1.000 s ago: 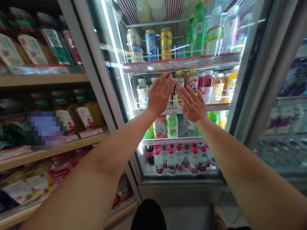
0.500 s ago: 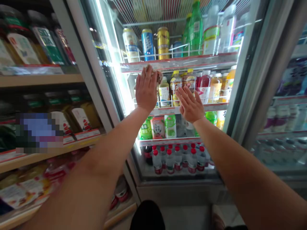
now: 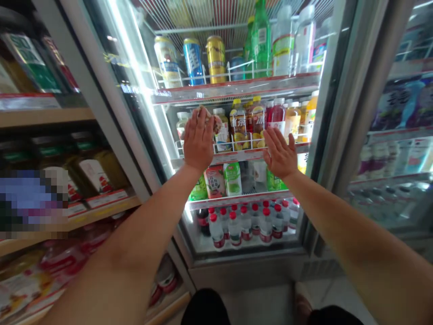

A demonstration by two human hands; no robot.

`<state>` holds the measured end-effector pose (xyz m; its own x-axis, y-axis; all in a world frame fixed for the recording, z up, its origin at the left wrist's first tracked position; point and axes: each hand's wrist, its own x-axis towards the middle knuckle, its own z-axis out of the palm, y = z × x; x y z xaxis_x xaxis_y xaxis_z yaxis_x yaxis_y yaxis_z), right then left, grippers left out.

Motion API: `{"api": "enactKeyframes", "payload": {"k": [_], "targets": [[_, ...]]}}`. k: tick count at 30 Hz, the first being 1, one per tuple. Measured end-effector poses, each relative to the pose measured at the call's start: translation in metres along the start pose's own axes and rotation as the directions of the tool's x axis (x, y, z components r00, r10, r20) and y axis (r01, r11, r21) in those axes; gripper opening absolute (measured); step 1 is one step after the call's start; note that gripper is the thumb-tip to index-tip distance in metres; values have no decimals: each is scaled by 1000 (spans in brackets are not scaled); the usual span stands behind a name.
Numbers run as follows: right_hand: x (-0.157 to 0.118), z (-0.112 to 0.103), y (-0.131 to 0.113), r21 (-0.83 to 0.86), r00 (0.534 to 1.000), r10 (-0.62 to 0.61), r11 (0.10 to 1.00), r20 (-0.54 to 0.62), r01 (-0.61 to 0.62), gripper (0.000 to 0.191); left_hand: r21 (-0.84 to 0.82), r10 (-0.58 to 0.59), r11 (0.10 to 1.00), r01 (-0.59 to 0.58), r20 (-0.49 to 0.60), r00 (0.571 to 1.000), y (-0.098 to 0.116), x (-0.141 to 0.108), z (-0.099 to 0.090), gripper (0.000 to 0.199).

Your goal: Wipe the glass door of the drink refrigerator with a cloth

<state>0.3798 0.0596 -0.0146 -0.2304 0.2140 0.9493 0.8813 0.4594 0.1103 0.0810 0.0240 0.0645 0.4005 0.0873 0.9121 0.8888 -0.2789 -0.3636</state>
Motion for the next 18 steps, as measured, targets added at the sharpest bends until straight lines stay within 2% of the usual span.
{"api": "enactKeyframes", "payload": {"k": [2,4,7,10,12,15,18], "targets": [[-2,6,-1,1,979,165,986,-117,-166,62,7,5,1000,-5,-20,1000,6,-2,0,54],[-3,10,-3,11,947,262,964,-186,-265,63,11,23,1000,-23,-39,999,17,-9,2,56],[-3,11,-5,13,946,272,962,-179,-274,63,1,115,993,-115,-2,993,43,-35,7,58],[-2,9,-5,13,946,283,959,-157,-285,64,-38,287,958,-284,88,954,71,-68,12,57],[-1,9,-5,7,944,289,957,-162,-291,65,-62,339,941,-334,113,934,84,-83,14,55],[0,11,-5,-1,943,276,960,-185,-281,65,-57,316,948,-312,96,944,91,-81,16,54],[0,13,-5,-5,940,271,961,-208,-278,64,-56,239,970,-236,51,970,92,-54,18,55]]}}
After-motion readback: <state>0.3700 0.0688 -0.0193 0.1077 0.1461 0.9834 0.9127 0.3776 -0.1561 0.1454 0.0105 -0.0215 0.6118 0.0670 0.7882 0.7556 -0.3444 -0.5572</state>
